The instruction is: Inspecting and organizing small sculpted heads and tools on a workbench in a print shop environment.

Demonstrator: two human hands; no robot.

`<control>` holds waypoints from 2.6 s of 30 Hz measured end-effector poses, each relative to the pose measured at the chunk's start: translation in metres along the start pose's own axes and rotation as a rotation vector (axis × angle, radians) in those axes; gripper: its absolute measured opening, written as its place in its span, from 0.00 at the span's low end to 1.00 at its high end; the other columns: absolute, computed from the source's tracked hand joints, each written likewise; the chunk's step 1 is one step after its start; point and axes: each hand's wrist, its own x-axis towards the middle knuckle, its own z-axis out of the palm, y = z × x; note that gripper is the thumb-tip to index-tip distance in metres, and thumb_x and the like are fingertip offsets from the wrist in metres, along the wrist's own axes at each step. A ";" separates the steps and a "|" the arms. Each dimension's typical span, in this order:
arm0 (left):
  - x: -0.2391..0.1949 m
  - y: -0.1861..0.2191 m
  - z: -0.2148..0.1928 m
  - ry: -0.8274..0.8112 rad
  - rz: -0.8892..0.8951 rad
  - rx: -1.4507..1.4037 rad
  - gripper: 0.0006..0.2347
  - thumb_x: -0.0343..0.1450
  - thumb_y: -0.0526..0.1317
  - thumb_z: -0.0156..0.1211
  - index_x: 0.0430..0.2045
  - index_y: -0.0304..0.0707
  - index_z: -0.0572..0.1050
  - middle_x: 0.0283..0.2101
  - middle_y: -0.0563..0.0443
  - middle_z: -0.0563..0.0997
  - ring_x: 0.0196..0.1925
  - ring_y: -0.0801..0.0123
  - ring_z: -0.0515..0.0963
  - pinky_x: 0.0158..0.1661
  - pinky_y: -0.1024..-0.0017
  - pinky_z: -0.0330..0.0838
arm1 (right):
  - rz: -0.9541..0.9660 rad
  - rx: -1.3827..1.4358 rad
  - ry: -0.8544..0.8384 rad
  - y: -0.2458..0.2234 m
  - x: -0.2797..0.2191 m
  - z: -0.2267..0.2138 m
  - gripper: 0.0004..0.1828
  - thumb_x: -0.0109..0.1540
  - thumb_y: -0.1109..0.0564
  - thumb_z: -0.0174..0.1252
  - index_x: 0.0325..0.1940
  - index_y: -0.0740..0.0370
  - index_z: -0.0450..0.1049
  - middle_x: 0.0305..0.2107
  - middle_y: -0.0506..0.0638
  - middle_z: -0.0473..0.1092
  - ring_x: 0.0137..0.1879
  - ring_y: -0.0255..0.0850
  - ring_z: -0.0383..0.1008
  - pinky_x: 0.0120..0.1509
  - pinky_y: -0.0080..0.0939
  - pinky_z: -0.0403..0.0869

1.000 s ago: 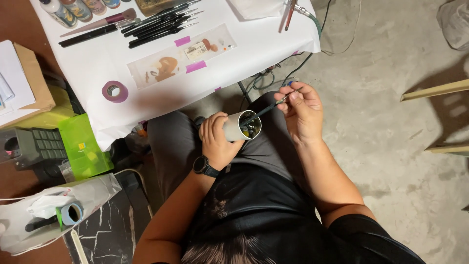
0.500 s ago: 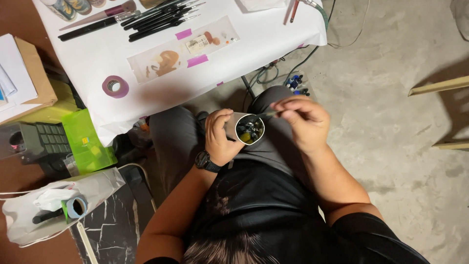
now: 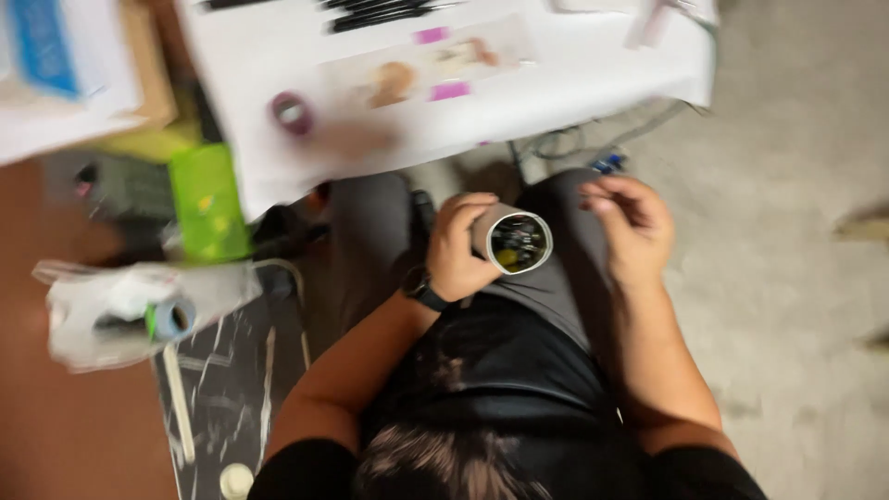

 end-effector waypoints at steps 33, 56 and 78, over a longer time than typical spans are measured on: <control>-0.290 -0.090 -0.342 1.202 -0.989 0.620 0.45 0.54 0.37 0.83 0.63 0.27 0.57 0.58 0.31 0.75 0.59 0.58 0.78 0.61 0.68 0.68 | 0.316 -0.516 -0.257 0.095 -0.046 0.035 0.12 0.66 0.56 0.63 0.53 0.59 0.78 0.43 0.46 0.78 0.51 0.32 0.75 0.62 0.32 0.70; -0.329 -0.138 -0.217 -0.003 -1.151 0.419 0.28 0.70 0.41 0.60 0.68 0.45 0.63 0.71 0.39 0.64 0.71 0.55 0.67 0.68 0.66 0.59 | 0.172 -1.057 -0.237 0.076 -0.029 -0.033 0.26 0.59 0.45 0.61 0.59 0.56 0.74 0.59 0.58 0.67 0.67 0.55 0.64 0.72 0.52 0.62; 0.019 -0.031 -0.127 0.117 0.218 0.717 0.11 0.69 0.41 0.66 0.44 0.42 0.82 0.42 0.49 0.82 0.45 0.56 0.83 0.47 0.58 0.77 | 0.531 -1.407 -0.515 0.142 0.042 -0.034 0.32 0.63 0.27 0.49 0.67 0.37 0.75 0.62 0.55 0.71 0.66 0.63 0.73 0.65 0.61 0.74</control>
